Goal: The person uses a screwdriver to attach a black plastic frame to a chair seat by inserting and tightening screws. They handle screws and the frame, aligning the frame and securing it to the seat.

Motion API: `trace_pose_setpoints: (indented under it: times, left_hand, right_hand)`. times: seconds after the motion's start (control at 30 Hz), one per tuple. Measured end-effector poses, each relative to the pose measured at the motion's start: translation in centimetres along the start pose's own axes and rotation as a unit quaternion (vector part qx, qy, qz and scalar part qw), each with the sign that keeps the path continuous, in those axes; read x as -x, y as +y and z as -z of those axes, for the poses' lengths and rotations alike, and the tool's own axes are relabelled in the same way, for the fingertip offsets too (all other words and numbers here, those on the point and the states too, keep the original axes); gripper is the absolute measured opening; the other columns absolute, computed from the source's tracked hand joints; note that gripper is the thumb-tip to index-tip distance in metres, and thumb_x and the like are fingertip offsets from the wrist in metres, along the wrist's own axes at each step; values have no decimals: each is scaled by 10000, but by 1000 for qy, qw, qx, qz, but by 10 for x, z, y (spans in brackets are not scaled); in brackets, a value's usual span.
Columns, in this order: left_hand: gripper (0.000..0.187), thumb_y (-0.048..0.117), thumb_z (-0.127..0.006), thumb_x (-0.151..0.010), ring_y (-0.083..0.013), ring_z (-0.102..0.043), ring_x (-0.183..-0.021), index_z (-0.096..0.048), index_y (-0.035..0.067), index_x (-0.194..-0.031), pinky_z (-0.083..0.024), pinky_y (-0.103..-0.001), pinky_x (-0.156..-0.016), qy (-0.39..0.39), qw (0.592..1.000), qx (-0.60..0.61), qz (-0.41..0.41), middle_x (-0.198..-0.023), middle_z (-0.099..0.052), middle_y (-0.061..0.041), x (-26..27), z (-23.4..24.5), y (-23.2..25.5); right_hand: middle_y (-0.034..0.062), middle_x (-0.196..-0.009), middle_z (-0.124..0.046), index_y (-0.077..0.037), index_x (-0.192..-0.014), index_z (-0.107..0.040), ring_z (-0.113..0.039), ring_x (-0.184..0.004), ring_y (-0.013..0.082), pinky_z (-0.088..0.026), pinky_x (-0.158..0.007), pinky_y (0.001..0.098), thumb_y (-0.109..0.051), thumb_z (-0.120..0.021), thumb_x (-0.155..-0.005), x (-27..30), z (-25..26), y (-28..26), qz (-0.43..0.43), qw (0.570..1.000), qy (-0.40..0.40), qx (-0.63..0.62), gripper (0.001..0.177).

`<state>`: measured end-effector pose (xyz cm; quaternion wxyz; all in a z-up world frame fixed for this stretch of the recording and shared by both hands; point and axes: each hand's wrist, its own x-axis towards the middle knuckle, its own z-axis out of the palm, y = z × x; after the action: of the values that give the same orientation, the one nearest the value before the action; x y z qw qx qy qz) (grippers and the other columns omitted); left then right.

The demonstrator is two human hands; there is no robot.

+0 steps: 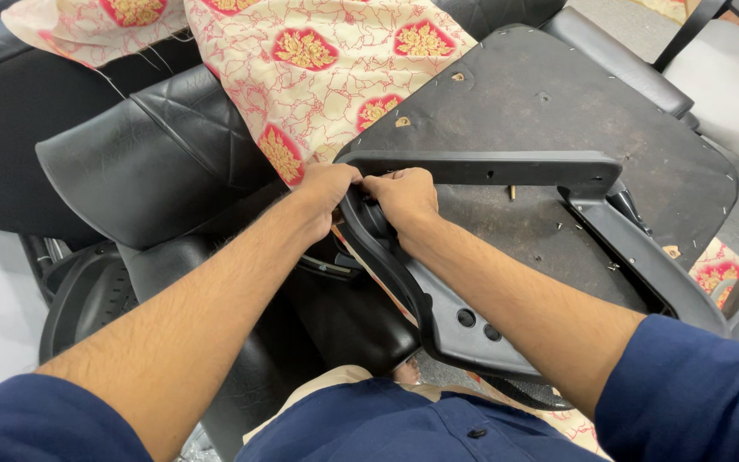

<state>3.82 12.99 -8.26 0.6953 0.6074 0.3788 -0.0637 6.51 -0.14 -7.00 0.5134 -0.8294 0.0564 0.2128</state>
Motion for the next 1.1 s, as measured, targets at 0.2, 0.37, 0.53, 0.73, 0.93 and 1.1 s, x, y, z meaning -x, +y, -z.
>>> trace_pose_setpoints:
  times: [0.2,0.37,0.53,0.73,0.93,1.1]
  left_hand:
    - [229,147,-627,-871,-208,-645,-825,-671,27,-1061,-494,-407,-716,-34,999,4,-13,-925,-686,-93,-3,6,-6]
    - [233,129,-608,-876,-226,-663,-786,-667,-31,-1036,-533,-398,-674,-37,999,32,-16,-918,-690,-133,-3,3,-7]
    - [238,133,-592,-888,-222,-668,-766,-669,-59,-1007,-558,-389,-671,-47,998,45,-18,-909,-690,-150,-1,3,-7]
    - [251,136,-605,-859,-233,-658,-755,-650,-56,-1014,-554,-406,-655,-40,997,67,-14,-907,-678,-153,1,1,-7]
    - [306,163,-611,-852,-246,-659,-841,-637,-41,-1078,-553,-417,-727,-38,996,74,-15,-972,-680,-159,2,0,-9]
    - [425,260,-623,-812,-252,-658,-967,-622,5,-1153,-542,-423,-853,-23,995,95,17,-1071,-681,-152,4,1,-7]
  right_hand:
    - [30,-650,-620,11,-702,-683,-481,-546,130,-399,-535,345,-199,-838,-751,-10,-4,-3,-71,994,-14,-77,266]
    - [9,-637,-591,-35,-680,-664,-423,-533,135,-348,-532,342,-216,-800,-755,-9,-3,-7,-85,994,-30,-69,239]
    - [-19,-610,-536,-82,-671,-669,-412,-546,123,-368,-551,335,-233,-770,-765,-6,1,-12,-97,993,-44,-56,205]
    - [-15,-593,-501,-106,-609,-574,-402,-559,145,-352,-562,352,-240,-769,-746,-5,1,-14,-114,991,-38,-51,273]
    - [-25,-589,-527,-135,-593,-551,-423,-568,133,-370,-566,330,-227,-774,-756,-7,4,-13,-126,989,-52,-61,292]
    - [-41,-615,-595,-142,-620,-605,-449,-575,115,-371,-573,314,-217,-768,-787,-8,10,-9,-130,986,-73,-75,246]
